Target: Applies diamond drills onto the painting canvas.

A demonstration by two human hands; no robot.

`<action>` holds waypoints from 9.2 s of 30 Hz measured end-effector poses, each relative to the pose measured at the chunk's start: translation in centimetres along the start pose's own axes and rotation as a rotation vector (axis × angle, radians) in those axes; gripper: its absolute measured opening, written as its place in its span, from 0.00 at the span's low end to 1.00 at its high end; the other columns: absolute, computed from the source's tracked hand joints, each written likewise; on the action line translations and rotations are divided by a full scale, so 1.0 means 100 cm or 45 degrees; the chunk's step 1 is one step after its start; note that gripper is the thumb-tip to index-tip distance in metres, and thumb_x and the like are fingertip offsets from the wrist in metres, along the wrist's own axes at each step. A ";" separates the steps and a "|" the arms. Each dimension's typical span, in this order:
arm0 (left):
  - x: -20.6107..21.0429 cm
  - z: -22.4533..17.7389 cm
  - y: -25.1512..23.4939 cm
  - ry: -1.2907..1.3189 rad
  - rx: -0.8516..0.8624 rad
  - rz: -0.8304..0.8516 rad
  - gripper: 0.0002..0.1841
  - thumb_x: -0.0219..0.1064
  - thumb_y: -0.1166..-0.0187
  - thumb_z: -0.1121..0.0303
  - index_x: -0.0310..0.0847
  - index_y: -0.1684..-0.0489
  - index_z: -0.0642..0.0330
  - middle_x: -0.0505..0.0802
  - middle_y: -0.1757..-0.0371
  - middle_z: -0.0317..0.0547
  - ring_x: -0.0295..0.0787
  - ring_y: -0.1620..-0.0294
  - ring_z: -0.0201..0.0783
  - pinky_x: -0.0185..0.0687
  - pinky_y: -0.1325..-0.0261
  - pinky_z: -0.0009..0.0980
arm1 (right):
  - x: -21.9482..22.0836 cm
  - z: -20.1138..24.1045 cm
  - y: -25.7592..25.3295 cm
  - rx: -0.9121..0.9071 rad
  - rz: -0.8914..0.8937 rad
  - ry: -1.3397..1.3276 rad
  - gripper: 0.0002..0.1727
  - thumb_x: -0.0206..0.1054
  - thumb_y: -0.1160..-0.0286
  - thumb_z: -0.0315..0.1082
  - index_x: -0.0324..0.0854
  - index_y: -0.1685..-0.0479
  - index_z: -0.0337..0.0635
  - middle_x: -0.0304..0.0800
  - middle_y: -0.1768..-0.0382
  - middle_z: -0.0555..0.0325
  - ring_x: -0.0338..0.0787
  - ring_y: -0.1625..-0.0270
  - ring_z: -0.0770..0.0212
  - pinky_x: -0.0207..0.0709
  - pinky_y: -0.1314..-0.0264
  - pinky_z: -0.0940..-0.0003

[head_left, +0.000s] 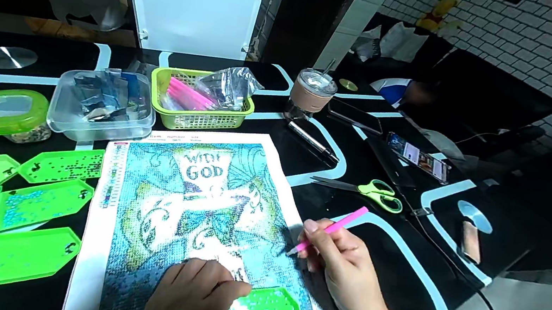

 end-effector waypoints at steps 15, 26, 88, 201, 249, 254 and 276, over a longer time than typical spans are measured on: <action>-0.002 0.000 0.001 0.008 0.016 0.002 0.24 0.77 0.31 0.47 0.92 0.41 0.50 0.93 0.50 0.49 0.86 0.46 0.53 0.75 0.44 0.49 | -0.002 0.000 0.005 -0.157 -0.090 0.170 0.14 0.61 0.14 0.34 0.86 0.70 0.46 0.86 0.78 0.72 0.81 0.78 0.82 0.74 0.76 0.88; -0.003 0.000 0.002 0.008 0.012 -0.002 0.25 0.77 0.31 0.46 0.92 0.41 0.50 0.93 0.50 0.48 0.86 0.47 0.51 0.74 0.44 0.47 | 0.006 0.004 0.007 -0.331 -0.027 0.362 0.16 0.60 0.12 0.38 0.85 0.68 0.44 0.84 0.77 0.70 0.80 0.76 0.83 0.74 0.74 0.88; -0.003 0.000 0.002 0.018 -0.001 0.029 0.25 0.77 0.31 0.47 0.92 0.40 0.50 0.93 0.48 0.50 0.86 0.44 0.53 0.74 0.41 0.49 | -0.001 0.001 0.006 -0.238 -0.029 0.302 0.14 0.61 0.13 0.38 0.87 0.68 0.45 0.86 0.77 0.71 0.82 0.76 0.82 0.76 0.74 0.87; -0.001 -0.002 0.001 -0.095 0.031 -0.114 0.24 0.78 0.38 0.43 0.94 0.52 0.50 0.94 0.55 0.43 0.89 0.50 0.48 0.79 0.50 0.46 | 0.060 0.028 0.041 -0.224 0.340 -0.016 0.13 0.61 0.11 0.33 0.85 0.63 0.37 0.90 0.73 0.63 0.85 0.72 0.81 0.79 0.69 0.85; -0.002 0.000 0.003 0.014 0.008 -0.040 0.24 0.79 0.33 0.47 0.93 0.42 0.50 0.94 0.50 0.47 0.87 0.45 0.52 0.76 0.41 0.49 | -0.001 -0.008 -0.014 0.122 0.058 0.065 0.15 0.60 0.13 0.34 0.88 0.69 0.46 0.91 0.75 0.69 0.85 0.77 0.80 0.78 0.74 0.85; -0.001 0.000 0.003 0.003 0.021 -0.046 0.24 0.78 0.33 0.46 0.92 0.42 0.48 0.94 0.50 0.46 0.87 0.45 0.51 0.76 0.42 0.48 | 0.017 0.008 0.006 -0.014 0.121 -0.107 0.14 0.59 0.11 0.39 0.87 0.66 0.49 0.92 0.71 0.71 0.87 0.74 0.80 0.80 0.72 0.84; -0.001 0.000 0.002 -0.036 0.044 -0.131 0.23 0.80 0.37 0.47 0.94 0.48 0.49 0.94 0.53 0.44 0.88 0.49 0.48 0.77 0.47 0.46 | 0.058 0.026 0.037 -0.484 0.371 0.224 0.16 0.59 0.10 0.36 0.82 0.65 0.35 0.85 0.74 0.56 0.84 0.71 0.75 0.77 0.66 0.84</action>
Point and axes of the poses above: each hand's wrist, its own y-axis away from the middle knuckle, its own x-axis out of the palm, z = x × y, the point moved 7 cm from there along -y, towards the middle knuckle
